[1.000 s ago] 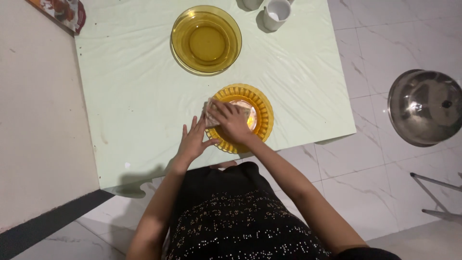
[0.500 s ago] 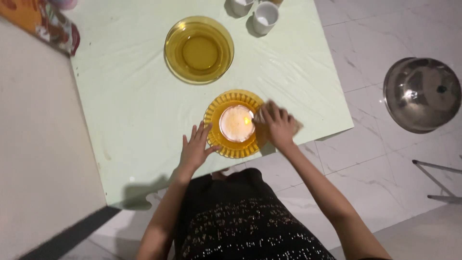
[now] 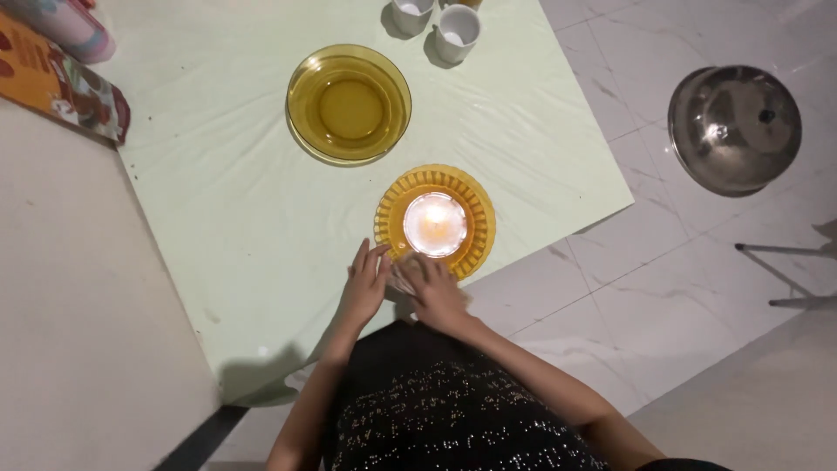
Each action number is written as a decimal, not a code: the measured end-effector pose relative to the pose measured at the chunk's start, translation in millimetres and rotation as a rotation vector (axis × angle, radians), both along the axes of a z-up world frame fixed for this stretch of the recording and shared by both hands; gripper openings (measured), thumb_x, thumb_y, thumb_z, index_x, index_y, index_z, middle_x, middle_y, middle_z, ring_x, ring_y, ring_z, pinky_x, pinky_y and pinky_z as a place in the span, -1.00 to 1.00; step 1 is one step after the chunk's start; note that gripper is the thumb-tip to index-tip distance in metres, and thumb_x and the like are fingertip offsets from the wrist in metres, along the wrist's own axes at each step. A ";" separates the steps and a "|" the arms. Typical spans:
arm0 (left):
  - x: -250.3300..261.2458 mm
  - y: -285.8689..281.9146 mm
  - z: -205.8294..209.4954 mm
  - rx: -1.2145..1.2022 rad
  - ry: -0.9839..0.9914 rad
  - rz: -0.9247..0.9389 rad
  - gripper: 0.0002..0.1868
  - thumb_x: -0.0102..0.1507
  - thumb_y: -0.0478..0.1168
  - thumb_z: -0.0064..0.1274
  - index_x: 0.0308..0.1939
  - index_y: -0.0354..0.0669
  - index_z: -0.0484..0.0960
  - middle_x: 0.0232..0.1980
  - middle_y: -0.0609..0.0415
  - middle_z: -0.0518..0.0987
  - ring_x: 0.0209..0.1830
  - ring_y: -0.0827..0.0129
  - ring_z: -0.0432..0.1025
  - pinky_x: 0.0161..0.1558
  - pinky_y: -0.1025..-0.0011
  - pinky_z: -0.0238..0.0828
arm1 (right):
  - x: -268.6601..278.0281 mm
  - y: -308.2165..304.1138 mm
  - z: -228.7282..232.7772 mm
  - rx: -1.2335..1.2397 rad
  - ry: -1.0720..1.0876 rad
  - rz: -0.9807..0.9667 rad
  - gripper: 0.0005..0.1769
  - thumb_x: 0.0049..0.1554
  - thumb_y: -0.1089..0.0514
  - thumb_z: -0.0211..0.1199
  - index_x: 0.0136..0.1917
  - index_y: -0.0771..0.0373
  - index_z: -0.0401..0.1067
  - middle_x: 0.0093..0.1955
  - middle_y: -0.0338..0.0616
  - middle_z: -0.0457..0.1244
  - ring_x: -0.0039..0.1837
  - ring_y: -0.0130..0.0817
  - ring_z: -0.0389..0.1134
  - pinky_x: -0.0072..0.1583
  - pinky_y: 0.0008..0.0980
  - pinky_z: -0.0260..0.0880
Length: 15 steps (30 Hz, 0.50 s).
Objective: Wiping a series of plates with a cloth on a dining table.
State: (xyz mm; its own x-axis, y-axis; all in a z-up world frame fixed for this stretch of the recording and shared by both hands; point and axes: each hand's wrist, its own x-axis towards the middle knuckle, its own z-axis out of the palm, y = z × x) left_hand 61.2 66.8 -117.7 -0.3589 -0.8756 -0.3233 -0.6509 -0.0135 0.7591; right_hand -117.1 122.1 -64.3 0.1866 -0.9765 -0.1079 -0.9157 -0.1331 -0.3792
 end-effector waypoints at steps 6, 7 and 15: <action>51.7 -11.9 59.7 0.342 0.496 0.417 -0.49 0.40 0.00 -0.02 0.35 -0.14 0.34 0.28 -0.22 0.52 0.22 0.12 0.49 0.10 0.28 0.51 | 60.8 -30.3 -13.5 -0.015 -0.390 0.045 -0.06 -0.03 0.22 0.33 0.58 0.31 0.07 0.61 0.20 -0.06 0.57 0.23 0.03 0.48 0.10 0.12; 63.5 -16.5 61.2 0.244 0.479 0.421 -0.47 0.34 -0.09 0.03 0.36 -0.16 0.35 0.26 -0.24 0.50 0.15 0.18 0.52 0.04 0.31 0.55 | 65.2 -31.0 -10.7 0.016 -0.481 0.037 -0.05 0.03 0.18 0.34 0.60 0.32 0.02 0.63 0.23 -0.08 0.59 0.23 0.00 0.51 0.08 0.09; 113.4 -33.0 47.8 -0.156 0.239 0.404 -0.31 0.25 -0.22 0.18 0.42 -0.28 0.27 0.35 -0.28 0.37 0.23 0.03 0.38 0.15 0.16 0.40 | 23.2 -2.5 -33.4 -0.125 -0.074 -0.157 -0.07 0.05 0.14 0.31 0.62 0.21 0.03 0.61 0.28 -0.05 0.59 0.18 -0.02 0.51 0.10 0.03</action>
